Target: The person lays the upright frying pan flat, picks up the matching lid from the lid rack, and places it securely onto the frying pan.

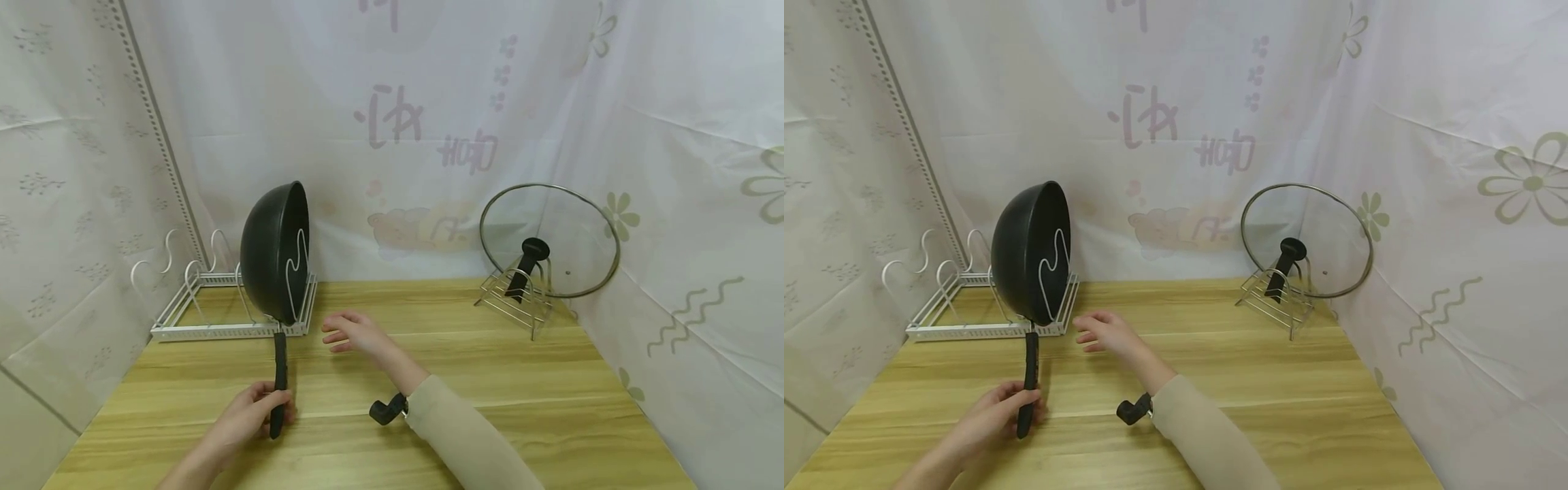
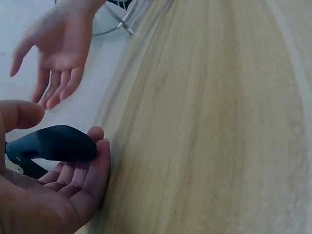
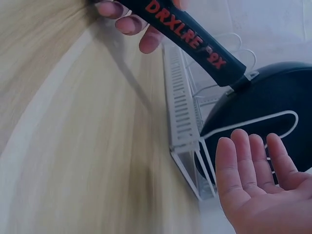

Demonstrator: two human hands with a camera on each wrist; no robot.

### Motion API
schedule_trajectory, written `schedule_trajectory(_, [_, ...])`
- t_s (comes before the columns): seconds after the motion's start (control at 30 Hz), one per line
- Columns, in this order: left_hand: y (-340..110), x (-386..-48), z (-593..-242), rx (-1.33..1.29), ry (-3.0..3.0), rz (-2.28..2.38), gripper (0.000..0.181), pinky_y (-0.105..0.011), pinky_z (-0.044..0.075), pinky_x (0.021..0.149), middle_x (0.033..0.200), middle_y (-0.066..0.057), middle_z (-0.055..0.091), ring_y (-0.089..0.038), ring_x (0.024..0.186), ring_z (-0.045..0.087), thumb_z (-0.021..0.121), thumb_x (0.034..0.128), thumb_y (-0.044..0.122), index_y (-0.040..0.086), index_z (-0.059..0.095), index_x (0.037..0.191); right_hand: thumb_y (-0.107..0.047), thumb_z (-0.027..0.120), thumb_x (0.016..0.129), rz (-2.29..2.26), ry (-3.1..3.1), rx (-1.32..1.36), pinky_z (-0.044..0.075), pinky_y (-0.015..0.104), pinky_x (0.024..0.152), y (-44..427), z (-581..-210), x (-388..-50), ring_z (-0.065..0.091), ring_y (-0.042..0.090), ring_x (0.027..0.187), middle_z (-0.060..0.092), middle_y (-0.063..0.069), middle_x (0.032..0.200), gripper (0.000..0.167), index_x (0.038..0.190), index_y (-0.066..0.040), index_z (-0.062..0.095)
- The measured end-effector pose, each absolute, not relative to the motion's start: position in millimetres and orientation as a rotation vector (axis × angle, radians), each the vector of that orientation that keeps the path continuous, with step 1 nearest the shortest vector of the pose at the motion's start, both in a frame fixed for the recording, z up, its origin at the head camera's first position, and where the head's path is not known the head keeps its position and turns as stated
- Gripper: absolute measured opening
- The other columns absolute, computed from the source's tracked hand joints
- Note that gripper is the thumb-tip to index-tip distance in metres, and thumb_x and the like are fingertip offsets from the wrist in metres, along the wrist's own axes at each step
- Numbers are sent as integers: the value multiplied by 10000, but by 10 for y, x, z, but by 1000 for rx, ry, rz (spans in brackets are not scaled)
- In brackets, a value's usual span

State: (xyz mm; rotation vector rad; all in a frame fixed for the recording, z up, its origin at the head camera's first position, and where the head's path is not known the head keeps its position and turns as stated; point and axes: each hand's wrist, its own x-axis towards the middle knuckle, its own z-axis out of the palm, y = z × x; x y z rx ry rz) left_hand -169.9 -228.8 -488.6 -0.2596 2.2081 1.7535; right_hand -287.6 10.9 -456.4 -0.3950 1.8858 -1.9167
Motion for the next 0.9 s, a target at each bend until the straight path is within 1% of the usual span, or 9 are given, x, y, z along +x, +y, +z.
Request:
schedule_trajectory(0.17, [-2349, -1701, -4907, -160, 2094, 1800, 422, -340, 629, 822, 1094, -87, 749, -203, 978, 780, 587, 1133, 284, -72, 509, 1346, -313, 642, 1102, -1952, 1811, -369, 586, 556, 1099, -73, -4617, -2891, 657, 497, 1346, 637, 298, 1469, 514, 1472, 43, 609])
schedule_trajectory(0.27, [-2365, -1715, -4913, -100, 2027, 1829, 437, -336, 644, 851, 1091, -83, 745, -199, 985, 769, 573, 1138, 270, -95, 501, 1366, -317, 640, 1105, -1945, 1777, -358, 562, 586, 1125, -185, -4650, -2898, 645, 501, 1363, 618, 312, 1492, 501, 1449, 46, 624])
schedule_trajectory(0.43, [-2352, -1735, -4915, -33, 1971, 1848, 428, -343, 652, 866, 1079, -77, 731, -200, 981, 753, 569, 1137, 245, -110, 496, 1364, -322, 665, 1091, -1932, 1757, -319, 594, 545, 1091, -368, -4672, -2881, 683, 461, 1323, 662, 279, 1446, 488, 1417, 39, 630])
schedule_trajectory(0.5, [-2339, -1745, -4915, -34, 1954, 1859, 412, -347, 651, 864, 1065, -73, 735, -201, 968, 756, 573, 1134, 242, -101, 511, 1354, -315, 684, 1081, -1936, 1751, -303, 598, 546, 1083, -433, -4673, -2869, 720, 423, 1270, 703, 225, 1389, 462, 1392, 25, 643])
schedule_trajectory(0.57, [-2328, -1754, -4919, -36, 1933, 1870, 389, -349, 650, 866, 1050, -64, 740, -198, 956, 759, 571, 1136, 238, -86, 526, 1346, -313, 701, 1070, -1930, 1742, -301, 588, 562, 1093, -496, -4676, -2859, 752, 356, 1200, 735, 154, 1317, 445, 1373, 12, 664])
schedule_trajectory(0.63, [-2317, -1764, -4927, -37, 1903, 1886, 363, -349, 651, 867, 1039, -52, 747, -187, 945, 761, 567, 1138, 232, -70, 544, 1338, -313, 709, 1064, -1924, 1724, -296, 567, 586, 1116, -554, -4681, -2847, 762, 289, 1134, 742, 95, 1248, 415, 1339, -3, 690])
schedule_trajectory(0.7, [-2308, -1771, -4939, -26, 1880, 1892, 337, -346, 650, 866, 1028, -43, 749, -178, 936, 760, 558, 1142, 228, -54, 555, 1326, -316, 722, 1057, -1918, 1710, -288, 565, 586, 1119, -606, -4682, -2834, 753, 234, 1068, 745, 69, 1189, 373, 1290, -25, 715])
schedule_trajectory(0.77, [-2299, -1776, -4958, -11, 1868, 1889, 312, -342, 651, 866, 1020, -38, 750, -173, 931, 759, 551, 1146, 225, -39, 561, 1311, -312, 737, 1046, -1926, 1686, -264, 583, 556, 1100, -657, -4687, -2826, 737, 207, 1002, 741, 66, 1139, 330, 1243, -48, 730])
schedule_trajectory(0.9, [-2270, -1782, -4979, -6, 1877, 1885, 287, -336, 654, 861, 1002, -30, 749, -168, 922, 761, 552, 1146, 228, -17, 559, 1296, -299, 772, 1019, -1961, 1636, -187, 635, 420, 955, -749, -4702, -2830, 711, 186, 911, 735, 65, 1078, 242, 1147, -97, 740])
